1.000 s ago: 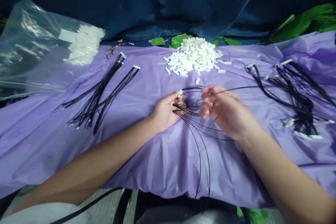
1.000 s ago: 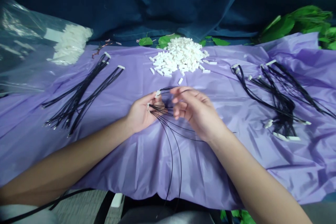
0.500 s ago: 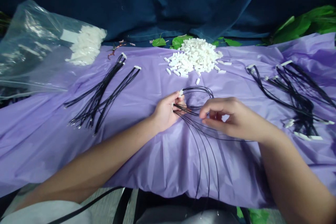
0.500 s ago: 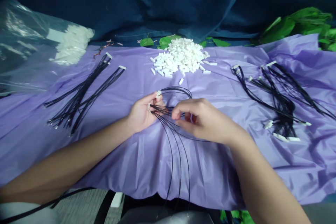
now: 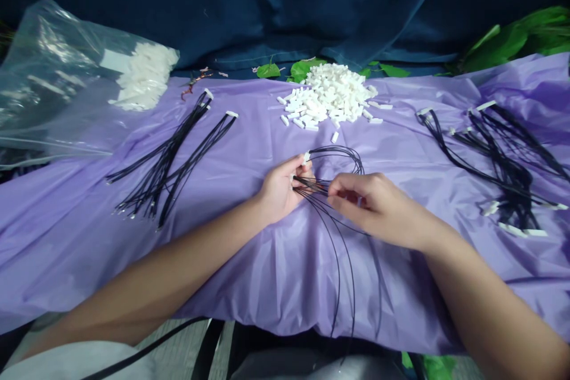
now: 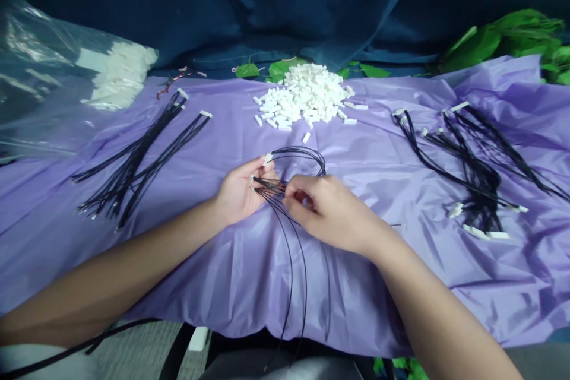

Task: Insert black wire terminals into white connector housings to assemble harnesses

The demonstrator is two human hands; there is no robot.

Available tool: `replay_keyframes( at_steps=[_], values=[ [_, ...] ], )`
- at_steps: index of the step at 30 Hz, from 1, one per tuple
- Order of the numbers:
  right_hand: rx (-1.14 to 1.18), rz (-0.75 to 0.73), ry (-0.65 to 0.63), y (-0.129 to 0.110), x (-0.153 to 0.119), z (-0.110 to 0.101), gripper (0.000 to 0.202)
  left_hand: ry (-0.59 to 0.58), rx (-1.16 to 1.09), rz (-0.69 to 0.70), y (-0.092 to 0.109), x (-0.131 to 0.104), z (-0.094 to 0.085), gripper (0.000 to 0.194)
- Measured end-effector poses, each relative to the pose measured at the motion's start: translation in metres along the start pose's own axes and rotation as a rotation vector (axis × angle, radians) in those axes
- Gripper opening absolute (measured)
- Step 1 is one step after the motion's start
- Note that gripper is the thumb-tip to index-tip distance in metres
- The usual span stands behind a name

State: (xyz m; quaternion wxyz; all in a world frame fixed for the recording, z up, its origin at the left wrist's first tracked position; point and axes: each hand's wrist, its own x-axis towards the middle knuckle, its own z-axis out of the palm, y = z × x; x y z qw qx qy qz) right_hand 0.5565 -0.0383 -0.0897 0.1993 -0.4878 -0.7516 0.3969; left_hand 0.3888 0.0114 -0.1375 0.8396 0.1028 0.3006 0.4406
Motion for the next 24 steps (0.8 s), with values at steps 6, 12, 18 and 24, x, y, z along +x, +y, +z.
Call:
replay_keyframes(
  at_steps=[6,12,18,24],
  values=[
    [0.824,0.171,-0.165,0.011,0.004,-0.011,0.019,0.086,0.058,0.005,0.0,-0.002,0.002,0.018],
    [1.11,0.148,-0.006,0.017,0.012,-0.008,0.024,0.153,0.109,0.023,0.0,-0.002,0.004,0.014],
    [1.188,0.082,0.427,0.018,0.018,-0.016,0.03,0.054,0.221,0.032,-0.001,-0.003,0.001,0.019],
    [0.874,-0.09,0.739,0.042,0.015,-0.046,0.035,-0.041,0.267,0.075,-0.003,-0.004,-0.003,0.021]
  ],
)
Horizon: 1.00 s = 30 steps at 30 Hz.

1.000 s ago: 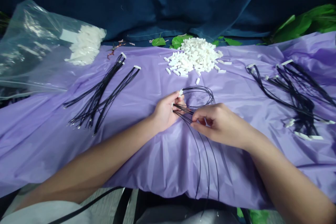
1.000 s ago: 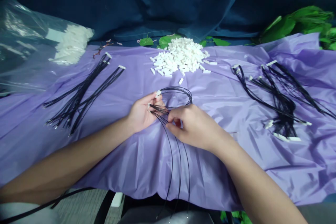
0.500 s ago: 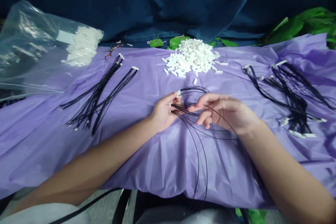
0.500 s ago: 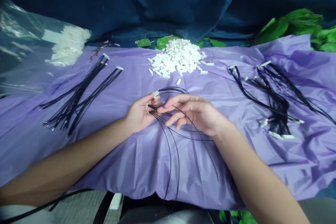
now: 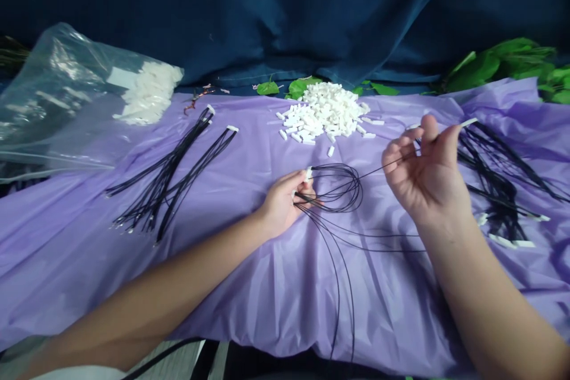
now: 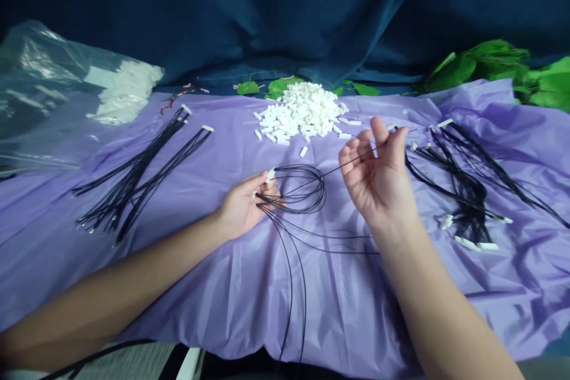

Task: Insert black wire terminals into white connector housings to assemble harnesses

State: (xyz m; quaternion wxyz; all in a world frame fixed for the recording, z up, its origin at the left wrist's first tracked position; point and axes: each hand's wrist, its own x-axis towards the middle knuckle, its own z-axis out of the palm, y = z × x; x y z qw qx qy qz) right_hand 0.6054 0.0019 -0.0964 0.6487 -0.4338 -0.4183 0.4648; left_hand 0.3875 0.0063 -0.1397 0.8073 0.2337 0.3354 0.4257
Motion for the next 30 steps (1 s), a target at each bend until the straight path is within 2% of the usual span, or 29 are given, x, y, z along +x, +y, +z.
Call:
replay_keyframes(
  at_steps=[2,4,6,8,11,14,17,20,24,28,30],
  values=[
    [-0.014,-0.063,-0.022,-0.003,0.002,-0.007,0.032,-0.019,0.015,0.002,0.0,0.0,0.0,0.024],
    [0.004,-0.052,-0.047,-0.007,-0.001,-0.007,0.036,-0.034,0.025,0.007,-0.001,-0.001,0.0,0.026],
    [0.003,-0.012,-0.032,-0.01,-0.007,0.002,0.039,-0.051,0.035,0.018,-0.001,-0.001,0.001,0.025],
    [-0.089,-0.002,-0.026,-0.01,-0.017,0.015,0.029,-0.065,0.053,0.024,-0.002,-0.002,0.001,0.024],
    [-0.465,-0.124,-0.116,-0.004,-0.035,0.033,0.015,-0.064,0.086,0.039,-0.003,-0.004,0.001,0.025],
    [-0.914,-0.333,-0.293,0.004,-0.05,0.043,0.007,-0.067,0.117,0.065,-0.006,-0.005,0.001,0.025],
    [-1.067,-0.486,-0.386,0.011,-0.058,0.047,0.009,-0.101,0.134,0.082,-0.007,-0.005,-0.001,0.023],
    [-1.149,-0.462,-0.362,0.013,-0.06,0.048,0.016,-0.12,0.144,0.074,-0.008,-0.005,-0.002,0.023],
    [-1.214,-0.405,-0.404,0.009,-0.061,0.048,0.031,-0.103,0.177,0.063,-0.008,-0.005,-0.002,0.024],
    [-1.234,-0.444,-0.426,0.008,-0.06,0.049,0.013,-0.119,0.157,0.066,-0.008,-0.005,-0.001,0.023],
    [-1.248,-0.428,-0.413,0.008,-0.061,0.049,0.01,-0.123,0.152,0.065,-0.008,-0.005,-0.001,0.023]
  ],
)
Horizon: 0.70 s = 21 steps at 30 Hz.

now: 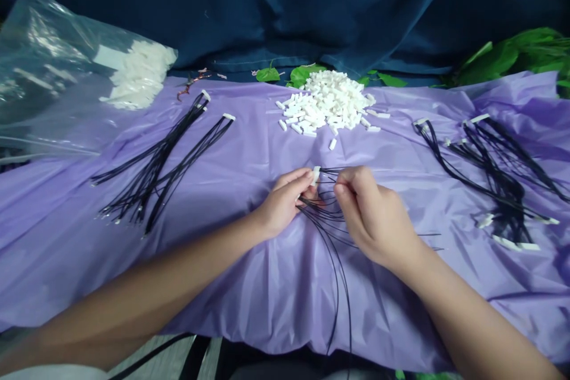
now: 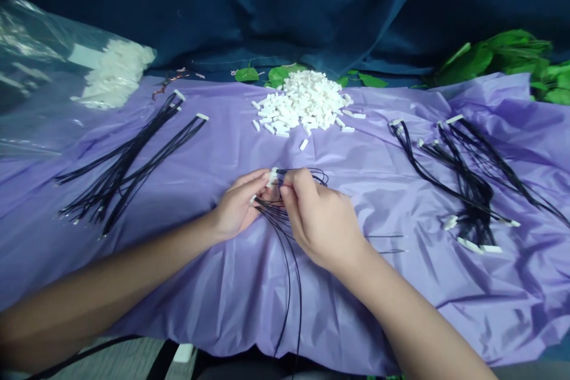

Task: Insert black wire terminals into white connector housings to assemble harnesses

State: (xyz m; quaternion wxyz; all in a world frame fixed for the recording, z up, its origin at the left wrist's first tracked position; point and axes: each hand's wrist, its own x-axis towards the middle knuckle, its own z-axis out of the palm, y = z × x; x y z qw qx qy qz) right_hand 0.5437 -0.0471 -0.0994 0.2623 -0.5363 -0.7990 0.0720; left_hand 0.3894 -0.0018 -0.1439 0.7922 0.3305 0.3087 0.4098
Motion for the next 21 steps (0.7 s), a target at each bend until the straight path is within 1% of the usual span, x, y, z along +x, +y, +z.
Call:
replay_keyframes(
  at_steps=[4,12,21],
  values=[
    [-0.02,0.062,0.023,-0.0018,-0.002,0.0015,0.011,0.01,0.008,0.008,-0.0003,-0.0002,-0.0001,0.022],
    [-0.003,0.094,-0.051,-0.001,-0.0007,0.0059,0.018,0.0,0.026,0.017,-0.0011,-0.0001,-0.0009,0.022],
    [0.044,0.142,-0.095,0.0004,-0.0008,0.0096,0.02,-0.072,0.099,0.055,-0.003,-0.0006,-0.0043,0.024]
  ],
)
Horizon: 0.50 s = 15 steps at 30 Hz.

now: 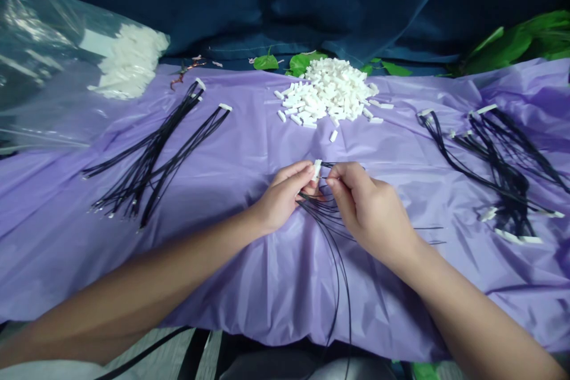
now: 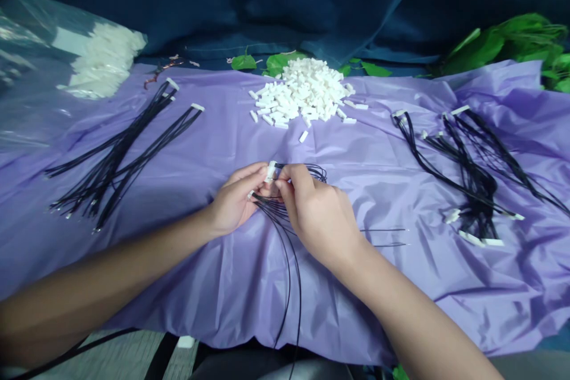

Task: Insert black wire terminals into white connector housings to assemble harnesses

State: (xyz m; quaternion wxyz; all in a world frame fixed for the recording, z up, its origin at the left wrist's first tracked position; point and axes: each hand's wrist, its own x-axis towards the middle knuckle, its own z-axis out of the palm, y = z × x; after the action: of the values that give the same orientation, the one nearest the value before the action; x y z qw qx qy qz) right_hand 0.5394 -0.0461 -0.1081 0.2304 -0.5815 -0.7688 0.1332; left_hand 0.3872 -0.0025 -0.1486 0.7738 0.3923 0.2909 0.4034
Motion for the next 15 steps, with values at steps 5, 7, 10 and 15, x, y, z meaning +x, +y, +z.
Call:
replay_keyframes(
  at_steps=[5,7,10,15],
  values=[
    [0.003,0.013,-0.008,-0.0002,0.0004,0.0,0.021,0.002,0.01,-0.006,0.0,0.0,-0.0006,0.025],
    [0.001,0.013,-0.003,-0.0007,0.0004,-0.0004,0.02,0.009,0.011,-0.008,0.0,-0.0001,-0.0006,0.025],
    [-0.001,0.006,0.01,-0.0011,0.0005,-0.0007,0.019,0.024,0.003,-0.007,-0.0001,-0.0002,-0.0001,0.025],
    [0.016,-0.006,0.026,-0.0005,0.0002,-0.0004,0.018,0.035,-0.007,-0.017,0.0007,-0.0002,0.0008,0.025]
  ],
)
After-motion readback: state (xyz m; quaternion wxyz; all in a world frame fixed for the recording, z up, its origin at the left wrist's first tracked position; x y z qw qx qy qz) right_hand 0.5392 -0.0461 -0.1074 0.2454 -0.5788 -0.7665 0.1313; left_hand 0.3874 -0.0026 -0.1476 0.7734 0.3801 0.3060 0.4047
